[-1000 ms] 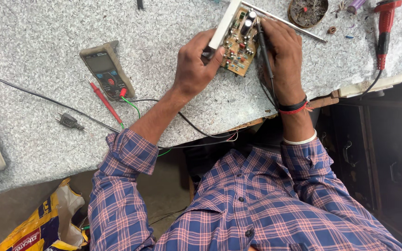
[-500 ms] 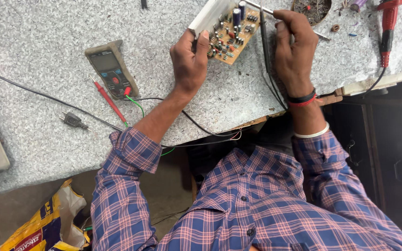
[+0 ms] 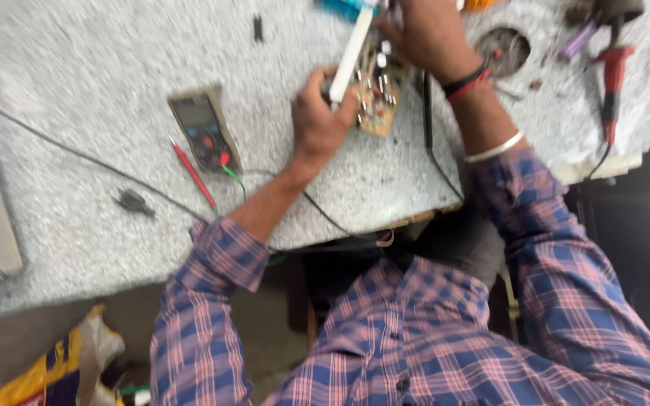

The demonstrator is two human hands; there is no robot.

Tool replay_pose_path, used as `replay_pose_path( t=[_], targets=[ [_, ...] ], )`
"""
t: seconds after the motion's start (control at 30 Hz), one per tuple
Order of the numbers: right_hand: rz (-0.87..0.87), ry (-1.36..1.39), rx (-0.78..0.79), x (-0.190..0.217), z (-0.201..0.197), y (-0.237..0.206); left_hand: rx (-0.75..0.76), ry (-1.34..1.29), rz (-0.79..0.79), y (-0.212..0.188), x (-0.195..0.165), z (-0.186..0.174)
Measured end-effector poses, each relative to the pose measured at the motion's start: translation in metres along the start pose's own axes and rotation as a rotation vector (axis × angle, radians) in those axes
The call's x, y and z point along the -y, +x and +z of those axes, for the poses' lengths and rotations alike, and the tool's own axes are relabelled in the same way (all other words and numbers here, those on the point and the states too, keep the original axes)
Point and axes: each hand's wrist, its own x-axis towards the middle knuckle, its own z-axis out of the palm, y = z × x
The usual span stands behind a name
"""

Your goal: The person unscrews a circuit board mounted on a metal plate using a screwdriver, then solders components on the board with a soldering iron. They probe the board with multimeter test leads, reposition the board, and continue soldering and checking connections before screwing the board back onto the plate.

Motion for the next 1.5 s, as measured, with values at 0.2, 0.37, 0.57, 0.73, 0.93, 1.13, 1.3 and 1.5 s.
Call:
replay_pose_path(
  t=[0.2,0.37,0.57,0.73,0.93,1.13,1.3,1.5],
  targets=[
    [0.089,0.021,0.044,0.016,0.001,0.009,0.095,-0.199,-0.303,-0.002,0.0,0.0],
    [0.063,0.114,-0.169,0.012,-0.013,0.014,0.035,-0.364,-0.401,0.005,0.02,0.006],
    [0.201,0.618,-0.512,0.006,-0.059,0.042,0.032,-0.584,-0.513,0.008,0.02,0.006],
    [0.128,1.234,-0.659,0.02,-0.099,0.075,0.172,-0.506,-0.488,0.013,0.008,0.002],
    [-0.288,0.258,-1.079,0.038,-0.124,0.086,0.207,-0.721,-0.638,0.02,-0.005,-0.005],
    [-0.138,-0.178,-1.111,-0.018,-0.078,0.067,0.164,-0.857,-0.765,0.027,0.007,-0.004],
    [-0.022,-0.37,-1.172,-0.076,-0.023,0.03,0.133,-0.698,-0.424,0.013,0.031,0.012],
    [0.035,-0.379,-1.219,-0.086,0.003,0.017,0.011,-0.4,-0.325,-0.001,0.032,0.022]
  ],
)
